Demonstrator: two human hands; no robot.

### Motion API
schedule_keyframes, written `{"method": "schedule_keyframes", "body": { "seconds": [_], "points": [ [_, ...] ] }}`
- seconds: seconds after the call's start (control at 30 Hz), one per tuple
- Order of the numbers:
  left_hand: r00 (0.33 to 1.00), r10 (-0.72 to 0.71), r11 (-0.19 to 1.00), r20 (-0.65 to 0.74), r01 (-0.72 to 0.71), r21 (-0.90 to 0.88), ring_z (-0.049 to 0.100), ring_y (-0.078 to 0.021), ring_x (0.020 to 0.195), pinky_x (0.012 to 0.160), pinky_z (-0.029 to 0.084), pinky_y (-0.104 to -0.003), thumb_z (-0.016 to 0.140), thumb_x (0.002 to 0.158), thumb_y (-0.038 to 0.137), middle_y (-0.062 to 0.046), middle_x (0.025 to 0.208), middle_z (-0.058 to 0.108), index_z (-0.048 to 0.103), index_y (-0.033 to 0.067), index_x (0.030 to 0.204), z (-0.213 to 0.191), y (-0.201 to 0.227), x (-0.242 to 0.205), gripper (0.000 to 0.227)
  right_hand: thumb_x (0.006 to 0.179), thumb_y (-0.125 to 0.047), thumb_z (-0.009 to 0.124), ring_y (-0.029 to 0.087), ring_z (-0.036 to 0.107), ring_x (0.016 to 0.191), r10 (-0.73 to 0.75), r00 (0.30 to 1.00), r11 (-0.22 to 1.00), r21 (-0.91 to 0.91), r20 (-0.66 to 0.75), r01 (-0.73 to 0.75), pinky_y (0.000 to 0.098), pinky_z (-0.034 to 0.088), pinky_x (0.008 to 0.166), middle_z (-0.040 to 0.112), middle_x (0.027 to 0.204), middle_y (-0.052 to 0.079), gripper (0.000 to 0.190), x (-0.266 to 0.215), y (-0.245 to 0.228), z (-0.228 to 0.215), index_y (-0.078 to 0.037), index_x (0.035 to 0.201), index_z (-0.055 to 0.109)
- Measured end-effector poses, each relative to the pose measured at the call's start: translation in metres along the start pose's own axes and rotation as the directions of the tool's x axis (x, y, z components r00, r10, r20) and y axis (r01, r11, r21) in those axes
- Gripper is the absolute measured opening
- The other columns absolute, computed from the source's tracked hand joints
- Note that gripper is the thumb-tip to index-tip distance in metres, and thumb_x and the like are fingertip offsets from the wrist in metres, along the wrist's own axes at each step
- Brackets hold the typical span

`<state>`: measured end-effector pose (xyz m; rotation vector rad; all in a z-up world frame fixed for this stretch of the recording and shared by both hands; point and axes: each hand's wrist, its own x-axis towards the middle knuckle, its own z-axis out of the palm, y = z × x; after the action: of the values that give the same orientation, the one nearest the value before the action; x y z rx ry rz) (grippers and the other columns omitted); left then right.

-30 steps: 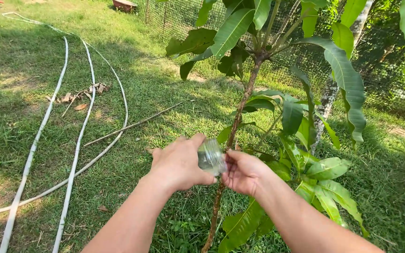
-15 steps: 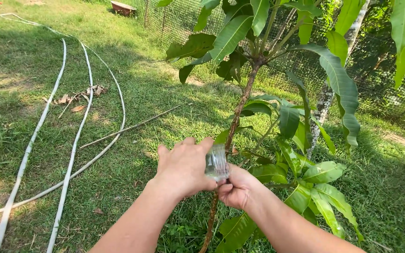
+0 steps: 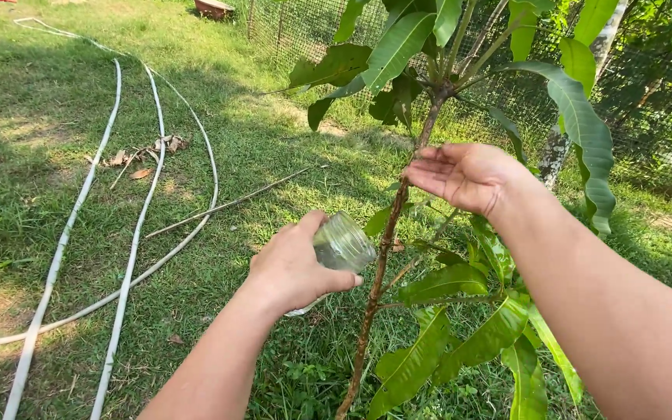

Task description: The person waters several small plants in a backyard garden using a clear glass jar. They scoop water from a bucket, pour it over the leaves and stems of each plant, and repeat the process for multiple plants.

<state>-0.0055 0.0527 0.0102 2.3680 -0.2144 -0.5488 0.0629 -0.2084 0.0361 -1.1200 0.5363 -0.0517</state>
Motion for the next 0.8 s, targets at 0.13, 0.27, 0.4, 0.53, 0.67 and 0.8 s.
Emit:
{"method": "schedule_keyframes", "body": {
  "seconds": [0.13,0.27,0.4,0.53,0.67,0.8],
  "points": [
    [1.000,-0.005,1.000,0.018,0.005,0.003,0.056,-0.0217,0.133,0.117,0.045,-0.047,0.087,0.078,0.038,0.000,0.147,0.054,0.028,0.0325,0.160,0.006,-0.002,0.001,0.102,0.107,-0.019,0.044,0.033,0.066,0.130,-0.187,0.982,0.975,-0.128,-0.032,0.182,0.0532,0.048,0.117,0.069,0.129,0.016,0.022,-0.027,-0.013,-0.013,-0.009,0.115,0.062],
    [0.999,-0.002,1.000,0.032,0.001,0.008,0.056,-0.0221,0.133,0.119,0.042,-0.049,0.088,0.077,0.038,0.000,0.147,0.053,0.027,0.0338,0.160,0.008,-0.002,0.004,0.103,0.110,-0.024,0.046,0.022,0.073,0.115,-0.261,0.955,0.965,-0.071,-0.139,0.253,0.0498,0.053,0.114,0.073,0.113,0.006,0.020,-0.039,-0.010,-0.050,-0.016,0.106,0.063],
    [0.999,0.011,0.999,0.041,-0.012,0.033,0.057,-0.0204,0.130,0.117,0.045,-0.048,0.087,0.077,0.038,0.001,0.144,0.056,0.033,0.0328,0.157,0.014,0.003,0.006,0.097,0.111,-0.026,0.044,0.025,0.069,0.131,-0.273,0.946,0.961,-0.084,-0.175,0.262,0.0541,0.044,0.118,0.074,0.125,0.008,0.021,-0.019,0.013,-0.106,-0.017,0.107,0.063],
    [0.996,0.047,0.997,0.075,-0.051,0.055,0.056,-0.0217,0.130,0.118,0.042,-0.048,0.088,0.075,0.039,0.000,0.143,0.055,0.033,0.0354,0.157,0.023,0.010,0.009,0.099,0.107,-0.018,0.053,0.022,0.070,0.118,-0.258,0.879,0.966,-0.129,-0.401,0.225,0.0524,0.049,0.113,0.071,0.111,0.006,0.013,-0.045,0.038,-0.106,-0.013,0.108,0.065],
    [0.957,0.289,0.955,0.012,-0.289,0.066,0.062,-0.0431,0.122,0.107,0.039,-0.064,0.085,0.071,0.027,-0.026,0.129,0.063,0.047,0.0101,0.152,0.035,0.006,0.015,0.091,0.109,-0.026,0.039,0.025,0.058,0.125,-0.094,0.960,0.974,0.177,-0.264,0.144,0.0524,0.046,0.114,0.056,0.114,0.004,0.019,-0.039,0.083,-0.124,-0.015,0.112,0.054],
    [0.934,0.356,0.914,0.026,-0.354,0.199,0.062,-0.0402,0.123,0.106,0.040,-0.060,0.084,0.069,0.027,-0.021,0.129,0.063,0.046,0.0144,0.152,0.045,0.009,0.018,0.093,0.109,-0.031,0.042,0.022,0.063,0.109,0.130,0.976,0.946,0.318,-0.174,-0.069,0.0431,0.057,0.097,0.057,0.106,0.004,0.023,-0.020,0.140,-0.115,-0.013,0.109,0.055]
  ]
}}
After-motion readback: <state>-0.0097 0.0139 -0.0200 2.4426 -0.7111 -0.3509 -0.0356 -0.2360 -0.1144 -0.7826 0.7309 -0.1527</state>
